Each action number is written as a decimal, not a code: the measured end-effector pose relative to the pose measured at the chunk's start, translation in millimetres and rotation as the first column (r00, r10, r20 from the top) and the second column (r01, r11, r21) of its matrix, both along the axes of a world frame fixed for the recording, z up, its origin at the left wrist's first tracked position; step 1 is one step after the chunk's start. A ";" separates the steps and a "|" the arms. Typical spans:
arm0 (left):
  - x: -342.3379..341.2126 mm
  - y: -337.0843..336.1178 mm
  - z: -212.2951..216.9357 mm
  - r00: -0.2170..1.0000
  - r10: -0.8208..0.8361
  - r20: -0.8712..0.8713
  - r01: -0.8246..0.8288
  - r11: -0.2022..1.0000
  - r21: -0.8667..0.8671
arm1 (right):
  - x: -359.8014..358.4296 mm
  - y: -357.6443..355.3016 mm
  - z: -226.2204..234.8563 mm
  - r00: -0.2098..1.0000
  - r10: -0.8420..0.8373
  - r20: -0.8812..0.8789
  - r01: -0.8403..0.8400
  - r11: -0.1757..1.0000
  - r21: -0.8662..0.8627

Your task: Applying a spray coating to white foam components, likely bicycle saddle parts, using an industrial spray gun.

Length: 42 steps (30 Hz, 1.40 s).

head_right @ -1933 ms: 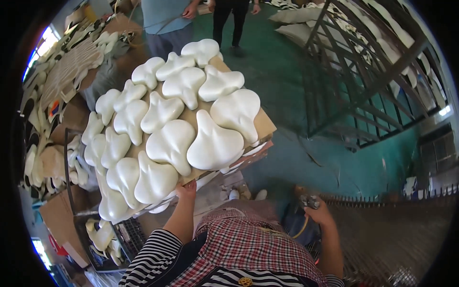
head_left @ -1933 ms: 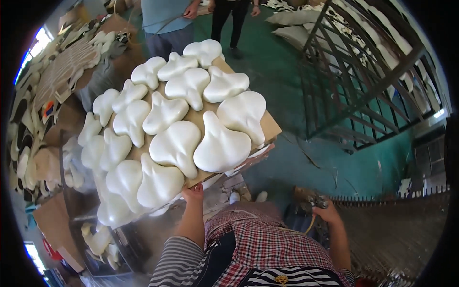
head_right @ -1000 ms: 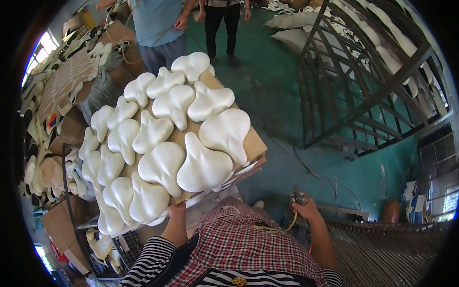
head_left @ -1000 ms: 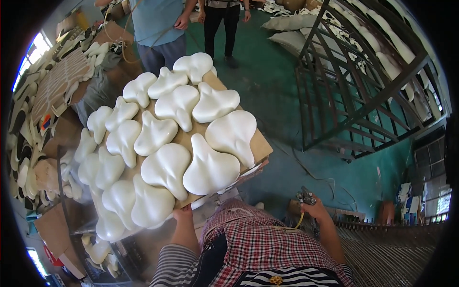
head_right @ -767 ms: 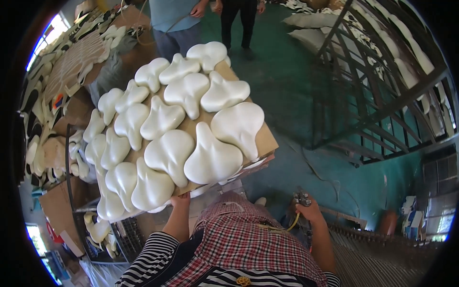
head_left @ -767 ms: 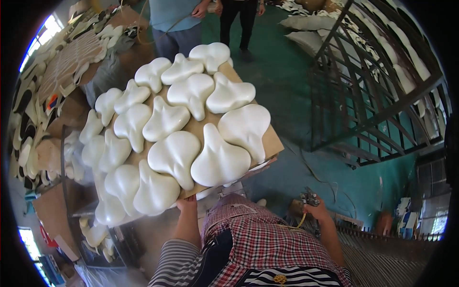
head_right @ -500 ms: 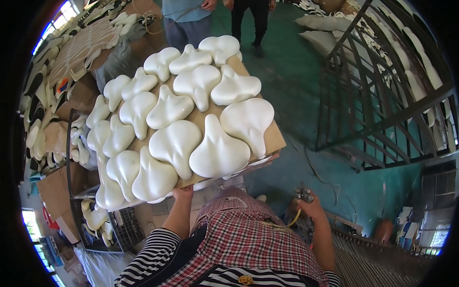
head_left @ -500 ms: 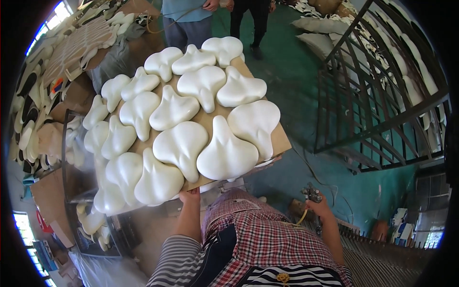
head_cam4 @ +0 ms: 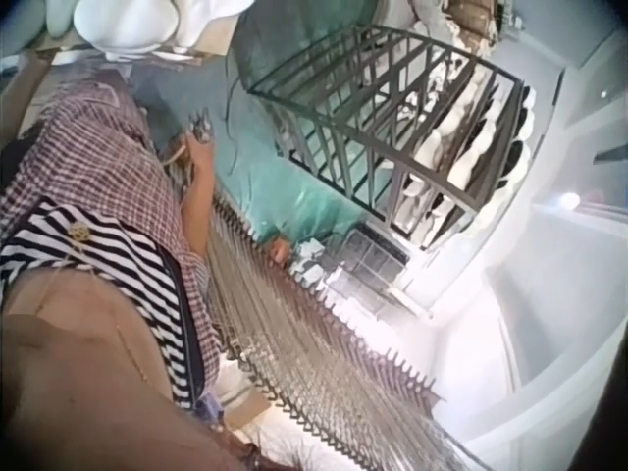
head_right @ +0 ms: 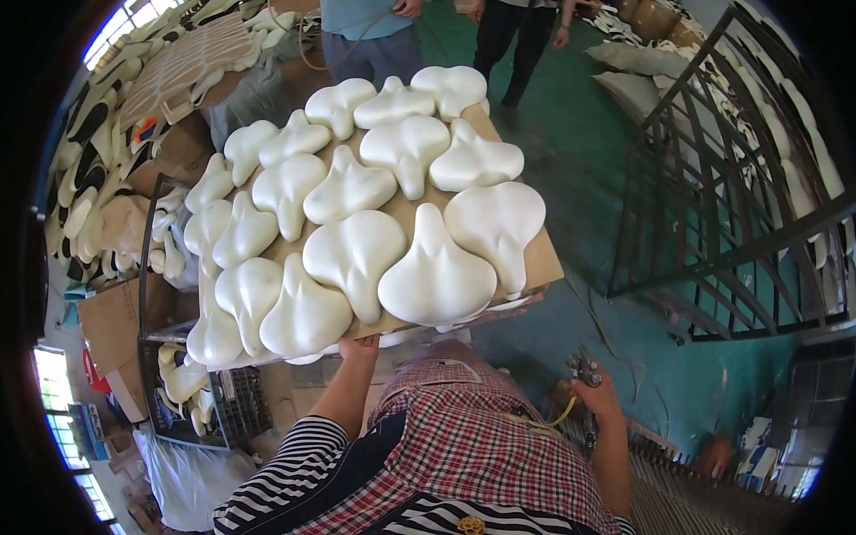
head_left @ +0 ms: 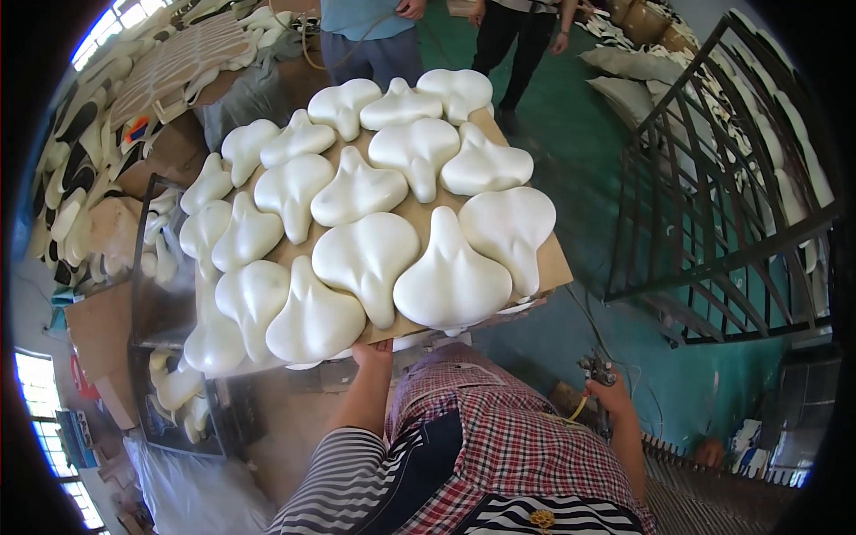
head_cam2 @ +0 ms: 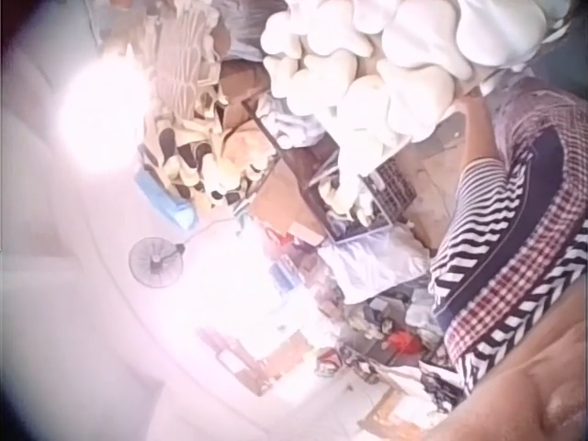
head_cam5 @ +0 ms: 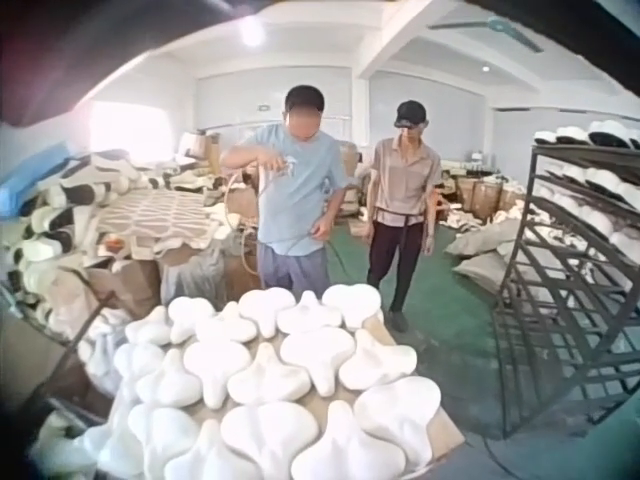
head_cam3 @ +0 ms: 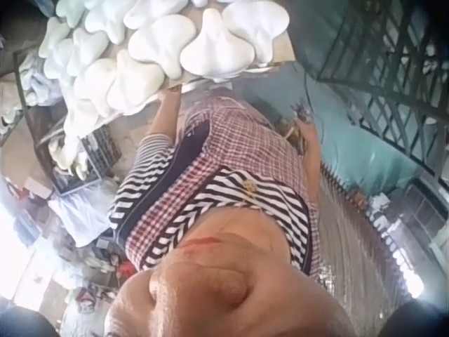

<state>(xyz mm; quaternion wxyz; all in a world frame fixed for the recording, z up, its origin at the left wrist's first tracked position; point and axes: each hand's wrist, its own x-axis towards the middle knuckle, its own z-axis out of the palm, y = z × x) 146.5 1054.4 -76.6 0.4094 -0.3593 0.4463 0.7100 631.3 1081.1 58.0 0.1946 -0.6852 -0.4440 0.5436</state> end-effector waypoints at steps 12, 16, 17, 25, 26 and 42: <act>2.8 -0.6 11.6 0.999 -0.014 -0.035 0.016 0.998 0.056 | 10.0 -10.2 -8.5 1.000 0.013 0.008 -0.013 1.000 0.012; 2.6 -4.5 15.3 1.000 -0.013 -0.012 0.013 0.999 0.040 | 12.4 -9.9 -9.8 1.000 0.010 0.010 -0.010 1.000 -0.029; 2.0 -5.6 14.9 1.000 0.002 -0.020 -0.001 0.998 0.070 | 13.3 -10.7 -11.1 0.999 0.045 -0.022 -0.045 0.999 0.009; -26.8 3.9 -16.4 0.987 -0.111 -0.116 0.158 0.806 0.570 | 21.8 -10.9 -25.5 0.998 0.068 0.015 -0.067 0.997 -0.038; -32.2 2.0 -24.1 0.986 -0.142 -0.092 0.169 0.816 0.553 | 22.9 -10.4 -25.1 0.995 0.052 0.080 -0.048 0.997 -0.057; 15.4 50.1 -29.1 0.438 -0.401 -0.805 0.608 0.792 -0.063 | 89.7 25.8 -67.9 0.967 0.146 0.209 -0.159 0.986 0.050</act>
